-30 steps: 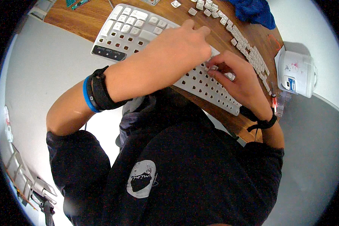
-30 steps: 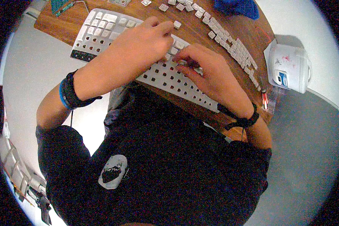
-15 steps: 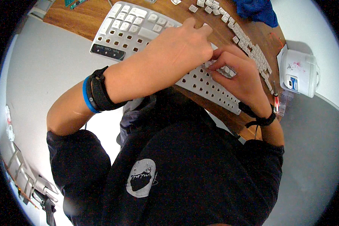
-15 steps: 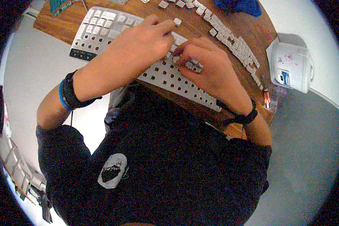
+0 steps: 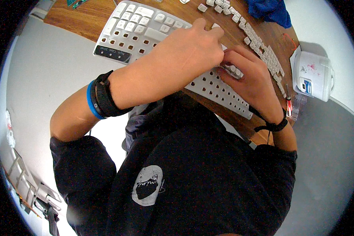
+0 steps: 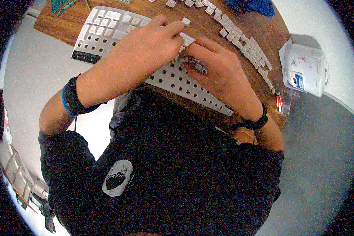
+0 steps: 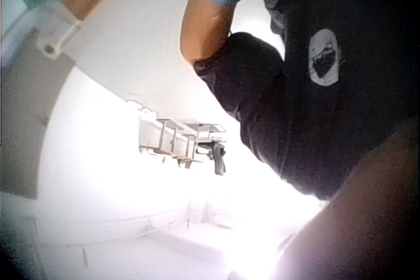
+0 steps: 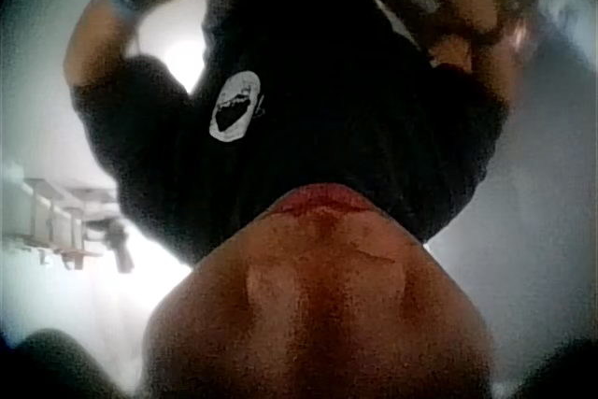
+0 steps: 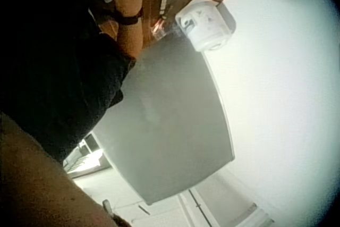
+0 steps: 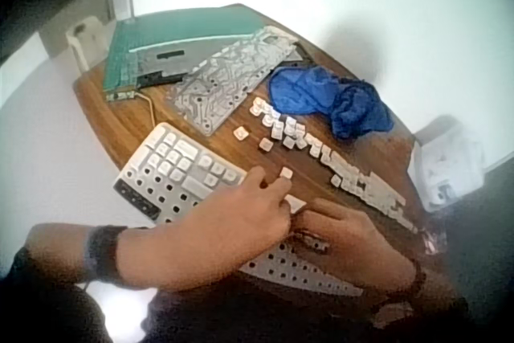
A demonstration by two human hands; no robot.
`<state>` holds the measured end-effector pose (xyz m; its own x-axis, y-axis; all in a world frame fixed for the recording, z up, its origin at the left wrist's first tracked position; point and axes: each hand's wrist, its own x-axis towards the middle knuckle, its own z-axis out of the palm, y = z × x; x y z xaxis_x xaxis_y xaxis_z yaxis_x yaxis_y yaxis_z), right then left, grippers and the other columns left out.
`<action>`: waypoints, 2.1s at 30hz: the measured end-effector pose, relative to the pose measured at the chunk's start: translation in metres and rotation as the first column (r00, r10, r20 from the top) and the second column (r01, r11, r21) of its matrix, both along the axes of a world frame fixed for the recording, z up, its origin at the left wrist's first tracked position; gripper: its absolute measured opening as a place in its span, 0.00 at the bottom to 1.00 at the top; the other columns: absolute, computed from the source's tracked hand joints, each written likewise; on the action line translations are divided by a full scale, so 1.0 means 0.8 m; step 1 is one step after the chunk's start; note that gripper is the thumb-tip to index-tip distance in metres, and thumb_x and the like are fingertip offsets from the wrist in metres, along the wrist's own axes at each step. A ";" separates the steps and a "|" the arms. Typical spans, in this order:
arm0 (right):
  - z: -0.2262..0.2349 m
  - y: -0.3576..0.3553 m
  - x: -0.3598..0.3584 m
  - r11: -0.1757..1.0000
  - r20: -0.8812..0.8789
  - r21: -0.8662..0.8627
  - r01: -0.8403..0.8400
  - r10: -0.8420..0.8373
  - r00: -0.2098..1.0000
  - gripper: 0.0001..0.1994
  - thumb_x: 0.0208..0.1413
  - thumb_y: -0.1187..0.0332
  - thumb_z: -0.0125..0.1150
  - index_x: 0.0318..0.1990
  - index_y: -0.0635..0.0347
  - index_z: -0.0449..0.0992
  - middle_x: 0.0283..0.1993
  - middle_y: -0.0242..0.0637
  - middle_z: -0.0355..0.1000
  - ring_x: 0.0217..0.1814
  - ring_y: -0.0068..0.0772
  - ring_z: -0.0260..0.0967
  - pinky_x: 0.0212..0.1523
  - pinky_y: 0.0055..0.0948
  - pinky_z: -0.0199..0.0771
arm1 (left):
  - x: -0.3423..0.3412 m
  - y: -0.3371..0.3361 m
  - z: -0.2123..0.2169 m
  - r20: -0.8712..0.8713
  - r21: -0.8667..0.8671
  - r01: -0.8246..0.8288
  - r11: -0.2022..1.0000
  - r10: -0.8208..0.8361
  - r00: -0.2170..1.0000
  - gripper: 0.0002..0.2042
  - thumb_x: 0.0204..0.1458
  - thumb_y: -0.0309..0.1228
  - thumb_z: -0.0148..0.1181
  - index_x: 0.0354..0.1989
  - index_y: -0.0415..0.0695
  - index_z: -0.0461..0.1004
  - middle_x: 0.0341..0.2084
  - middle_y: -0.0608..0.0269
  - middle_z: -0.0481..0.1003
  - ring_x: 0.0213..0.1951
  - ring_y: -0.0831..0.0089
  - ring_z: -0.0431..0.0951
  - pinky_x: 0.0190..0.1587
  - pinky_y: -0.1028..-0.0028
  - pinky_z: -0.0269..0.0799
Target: The person wipes white keyboard keycaps with a blue cloth and places them onto a white keyboard base. The person handles the keycaps one at a time, cleaning them before insertion into the keyboard.
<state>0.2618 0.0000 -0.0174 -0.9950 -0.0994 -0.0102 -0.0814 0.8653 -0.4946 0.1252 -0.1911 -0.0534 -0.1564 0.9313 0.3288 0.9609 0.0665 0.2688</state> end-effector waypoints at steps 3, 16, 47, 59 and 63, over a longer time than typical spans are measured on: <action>0.001 0.000 -0.001 1.000 0.011 -0.010 -0.011 0.011 1.000 0.13 0.54 0.73 0.76 0.46 0.58 0.81 0.44 0.43 0.78 0.47 0.56 0.80 0.47 0.47 0.83 | 0.000 0.000 -0.001 -0.010 0.014 -0.005 1.000 0.005 1.000 0.11 0.51 0.22 0.65 0.43 0.34 0.81 0.57 0.46 0.77 0.57 0.49 0.79 0.54 0.63 0.86; 0.004 0.003 -0.003 0.998 0.049 0.010 -0.054 0.054 0.997 0.14 0.55 0.73 0.75 0.46 0.60 0.79 0.47 0.46 0.78 0.49 0.59 0.80 0.47 0.49 0.82 | 0.001 0.002 -0.005 -0.022 0.004 -0.018 1.000 0.018 1.000 0.13 0.50 0.21 0.66 0.44 0.32 0.81 0.61 0.45 0.76 0.58 0.49 0.79 0.54 0.63 0.86; 0.011 -0.015 0.018 0.946 -0.092 0.281 -0.160 0.193 0.977 0.16 0.58 0.74 0.61 0.54 0.59 0.82 0.46 0.40 0.76 0.50 0.48 0.79 0.50 0.42 0.85 | -0.007 0.002 0.001 0.053 0.030 0.023 0.999 -0.024 0.998 0.09 0.50 0.22 0.69 0.39 0.34 0.81 0.54 0.48 0.77 0.54 0.47 0.79 0.50 0.58 0.85; 0.009 0.068 0.041 0.996 -0.212 0.070 0.050 -0.034 0.977 0.09 0.68 0.65 0.65 0.49 0.58 0.84 0.48 0.42 0.81 0.54 0.52 0.81 0.53 0.48 0.84 | -0.034 0.004 0.046 0.257 -0.211 0.231 0.950 -0.175 0.950 0.11 0.58 0.25 0.71 0.48 0.39 0.79 0.53 0.51 0.76 0.59 0.46 0.77 0.61 0.54 0.76; 0.015 0.152 0.047 0.901 -0.342 0.310 0.303 -0.192 0.920 0.08 0.68 0.65 0.65 0.49 0.56 0.84 0.47 0.44 0.81 0.53 0.56 0.80 0.53 0.51 0.82 | -0.047 0.016 0.073 0.275 -0.294 0.339 0.894 -0.261 0.925 0.13 0.59 0.24 0.70 0.51 0.38 0.78 0.54 0.49 0.76 0.60 0.44 0.77 0.63 0.54 0.76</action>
